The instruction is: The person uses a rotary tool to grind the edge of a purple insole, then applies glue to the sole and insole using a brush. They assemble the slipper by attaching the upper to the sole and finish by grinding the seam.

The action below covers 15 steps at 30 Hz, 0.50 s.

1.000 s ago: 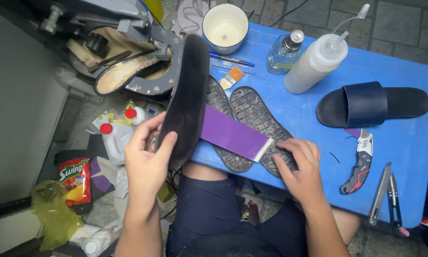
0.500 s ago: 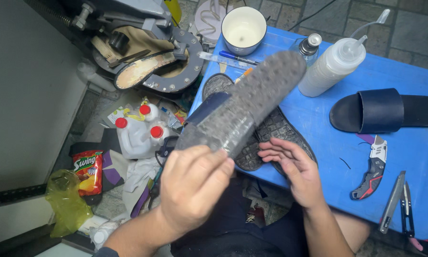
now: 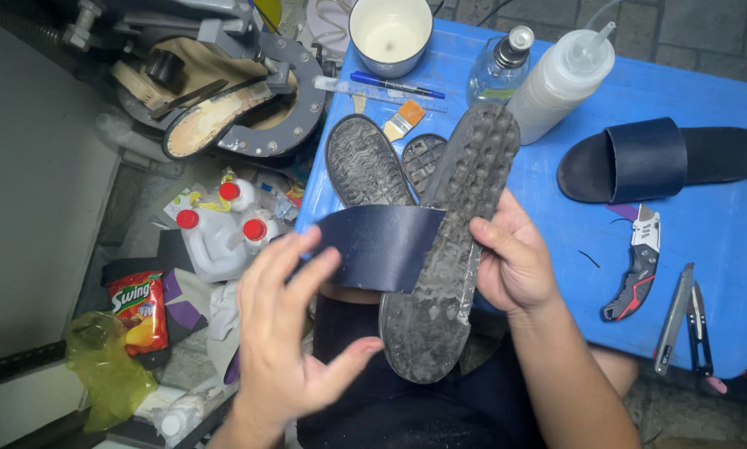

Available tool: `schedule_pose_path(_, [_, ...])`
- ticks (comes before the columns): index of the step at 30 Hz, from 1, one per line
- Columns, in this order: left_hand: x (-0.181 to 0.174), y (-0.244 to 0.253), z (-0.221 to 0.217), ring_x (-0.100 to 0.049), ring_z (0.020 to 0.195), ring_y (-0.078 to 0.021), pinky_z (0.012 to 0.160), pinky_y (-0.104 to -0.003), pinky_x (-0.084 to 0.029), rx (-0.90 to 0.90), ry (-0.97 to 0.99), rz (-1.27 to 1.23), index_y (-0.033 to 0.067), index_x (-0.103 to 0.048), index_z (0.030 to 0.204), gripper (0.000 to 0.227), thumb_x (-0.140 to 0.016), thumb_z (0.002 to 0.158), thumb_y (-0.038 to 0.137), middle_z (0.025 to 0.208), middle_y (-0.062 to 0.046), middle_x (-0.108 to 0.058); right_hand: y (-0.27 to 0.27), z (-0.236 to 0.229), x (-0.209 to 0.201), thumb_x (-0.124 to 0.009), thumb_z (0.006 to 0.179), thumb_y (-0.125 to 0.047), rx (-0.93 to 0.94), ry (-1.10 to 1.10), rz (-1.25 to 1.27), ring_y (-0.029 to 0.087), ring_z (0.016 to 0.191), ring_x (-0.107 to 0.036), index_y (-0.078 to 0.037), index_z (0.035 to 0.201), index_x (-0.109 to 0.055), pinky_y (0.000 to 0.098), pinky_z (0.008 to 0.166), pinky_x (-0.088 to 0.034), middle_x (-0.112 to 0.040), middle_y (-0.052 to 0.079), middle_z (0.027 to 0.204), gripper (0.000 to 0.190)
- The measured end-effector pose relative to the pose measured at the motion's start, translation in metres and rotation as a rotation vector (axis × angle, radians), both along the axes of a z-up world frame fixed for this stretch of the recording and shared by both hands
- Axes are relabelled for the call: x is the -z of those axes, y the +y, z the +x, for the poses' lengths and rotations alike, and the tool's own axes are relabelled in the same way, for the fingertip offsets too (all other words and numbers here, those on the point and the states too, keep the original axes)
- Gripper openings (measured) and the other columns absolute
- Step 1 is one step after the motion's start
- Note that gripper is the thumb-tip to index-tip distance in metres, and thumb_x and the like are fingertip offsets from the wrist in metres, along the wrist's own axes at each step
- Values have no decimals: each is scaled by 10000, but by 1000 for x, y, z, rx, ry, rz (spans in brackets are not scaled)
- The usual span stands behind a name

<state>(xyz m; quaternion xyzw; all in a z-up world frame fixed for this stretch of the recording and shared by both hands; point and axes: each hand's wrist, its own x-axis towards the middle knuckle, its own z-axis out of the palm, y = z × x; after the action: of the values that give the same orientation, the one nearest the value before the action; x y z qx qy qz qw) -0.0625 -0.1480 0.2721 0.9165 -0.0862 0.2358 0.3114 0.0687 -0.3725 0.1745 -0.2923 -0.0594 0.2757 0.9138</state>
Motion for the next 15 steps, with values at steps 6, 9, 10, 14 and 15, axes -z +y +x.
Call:
schedule_pose_path(6, [33,51,51,-501,1352,-395,1173,-546,-265,224,225,83,97,-509,1451,889,-831,643,281,1413,-175,-566,0,14,22,-632,952,11,-83,31,-96,260,1271,-621,0,1516,-359,434,1098,-498,-608,159,1386,626])
schedule_pose_path(9, [59,54,62,-530,1295,-353,1199,-505,-320,179,427,101,196,-568,1442,851,-758,620,87,1328,-135,-589,0,26,46,-679,938,-23,-12,-103,-406,194,1128,-623,-17,1536,-352,356,984,-518,-609,122,1250,681])
schedule_pose_path(10, [68,52,66,-515,1278,-359,1165,-490,-337,149,447,144,228,-587,1426,839,-758,619,75,1313,-140,-578,-2,30,56,-707,955,-28,54,-213,-538,163,1045,-596,-25,1569,-350,318,928,-506,-580,108,1163,710])
schedule_pose_path(14, [86,42,80,-502,1254,-363,1174,-518,-303,137,461,192,250,-610,1388,816,-747,608,49,1298,-143,-554,-15,37,74,-711,924,-51,314,-408,-926,68,935,-622,12,1432,-493,207,813,-525,-639,62,1138,556])
schedule_pose_path(15, [87,44,79,-506,1267,-358,1183,-530,-288,153,460,199,248,-613,1385,810,-747,612,50,1298,-137,-556,-16,40,75,-707,944,-103,374,-362,-925,93,918,-605,29,1414,-519,231,792,-505,-635,81,1119,524])
